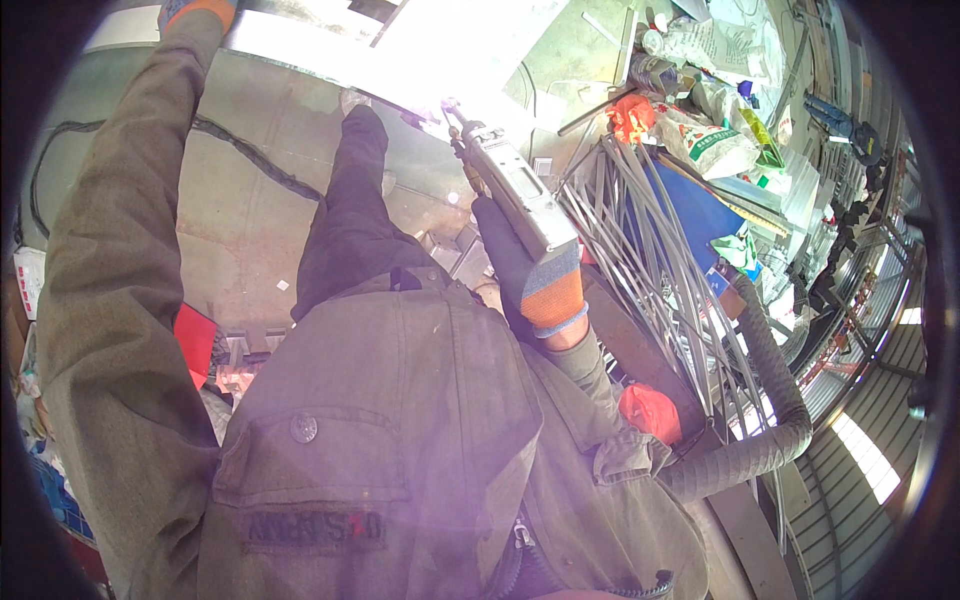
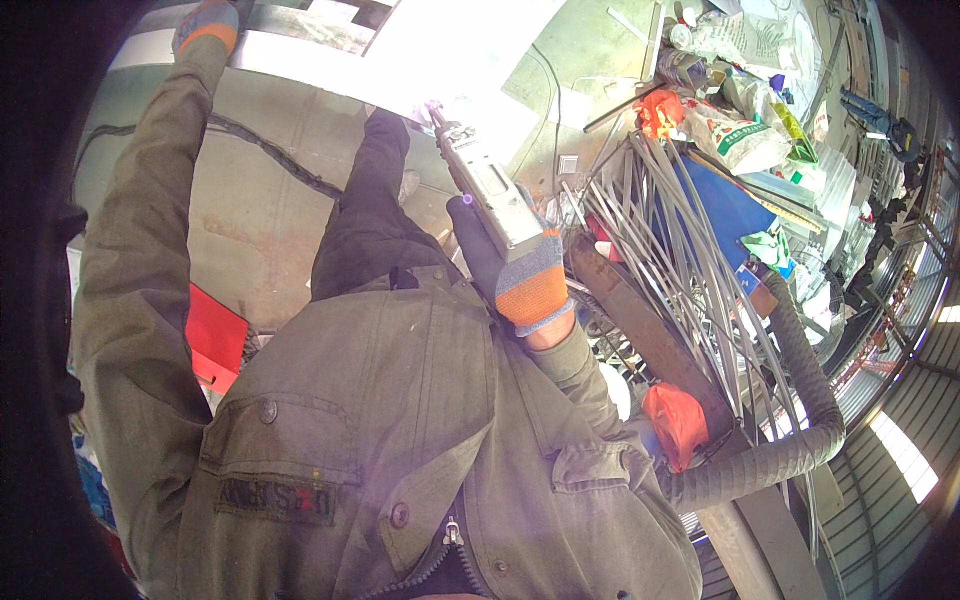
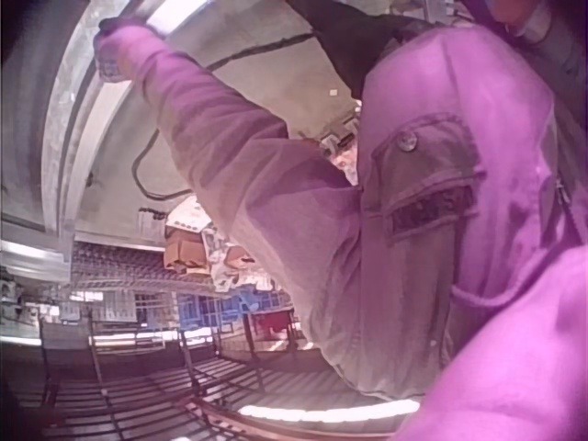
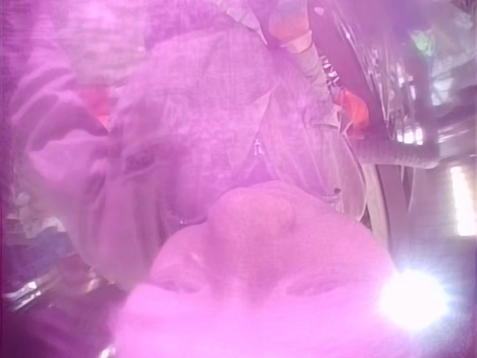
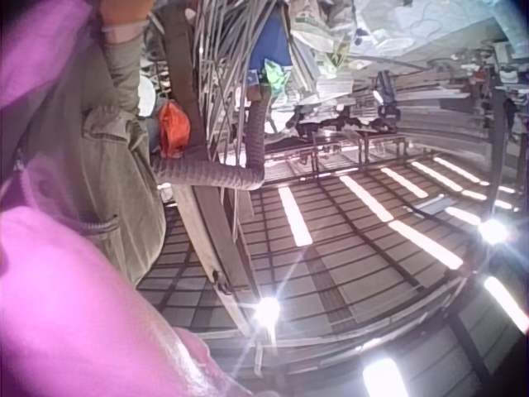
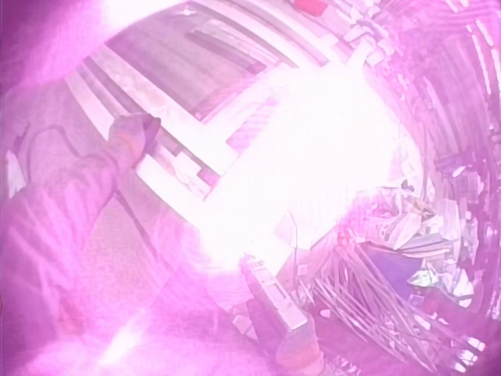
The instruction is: The person grinds the edges of aluminum frame pieces with an angle grinder, then welds them together using a welding torch. They repeatedly position and weld multiple frame sections on a workbench.
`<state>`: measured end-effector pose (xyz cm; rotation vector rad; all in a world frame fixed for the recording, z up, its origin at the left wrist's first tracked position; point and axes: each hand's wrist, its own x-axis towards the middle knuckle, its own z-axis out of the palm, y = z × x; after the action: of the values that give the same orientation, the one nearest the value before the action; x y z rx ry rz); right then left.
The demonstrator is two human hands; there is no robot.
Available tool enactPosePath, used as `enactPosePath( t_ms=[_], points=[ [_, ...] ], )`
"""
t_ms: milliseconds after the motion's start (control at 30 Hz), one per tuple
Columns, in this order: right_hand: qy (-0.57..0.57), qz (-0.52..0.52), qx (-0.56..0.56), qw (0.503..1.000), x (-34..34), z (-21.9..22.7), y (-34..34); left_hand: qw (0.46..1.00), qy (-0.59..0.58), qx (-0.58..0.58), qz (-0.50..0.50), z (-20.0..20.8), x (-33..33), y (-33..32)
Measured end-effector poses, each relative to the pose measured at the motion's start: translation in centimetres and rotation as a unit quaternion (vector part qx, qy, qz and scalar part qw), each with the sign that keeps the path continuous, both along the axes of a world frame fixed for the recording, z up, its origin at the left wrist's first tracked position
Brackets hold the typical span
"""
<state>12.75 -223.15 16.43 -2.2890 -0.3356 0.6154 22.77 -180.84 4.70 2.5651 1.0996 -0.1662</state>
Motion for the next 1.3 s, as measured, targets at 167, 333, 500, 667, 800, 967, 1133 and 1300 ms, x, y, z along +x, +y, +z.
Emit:
enactPosePath(
  t_ms=[167, 333, 500, 667, 800, 967, 1133, 1300],
  points=[
    [-0.038, 0.028, -0.006, 0.999, 0.0, 0.1, -0.1, 0.999, 0.006, -0.035, 0.025, 0.9, 0.1, -0.7],
    [-0.05, 0.032, -0.008, 0.998, -0.3, 0.1, -0.4, 1.0, 0.002, 0.011, -0.025, 1.2, -0.4, -1.0],
    [-0.118, 0.095, -0.016, 0.988, -0.1, -0.1, -1.0, 0.999, -0.02, 0.032, -0.039, -0.1, -0.9, -0.7],
    [-0.093, 0.063, -0.018, 0.994, -0.4, 0.0, -1.1, 0.993, 0.009, 0.072, -0.095, -1.0, -0.6, 0.3],
    [-0.094, 0.092, -0.024, 0.991, -0.5, 0.1, -1.5, 0.994, 0.013, 0.068, -0.085, -1.2, -0.4, 0.5],
    [-0.093, 0.077, -0.006, 0.993, -0.7, -0.1, -1.9, 0.998, 0.022, 0.043, -0.044, -0.6, -0.1, -0.2],
    [-0.093, 0.078, -0.02, 0.992, -1.1, -0.1, -2.1, 0.999, 0.037, 0.017, -0.013, 0.6, 0.3, -0.7],
    [-0.095, 0.064, -0.008, 0.993, -1.3, -0.4, -2.3, 0.999, 0.054, 0.001, 0.006, 0.5, 0.6, -0.9]
  ],
)
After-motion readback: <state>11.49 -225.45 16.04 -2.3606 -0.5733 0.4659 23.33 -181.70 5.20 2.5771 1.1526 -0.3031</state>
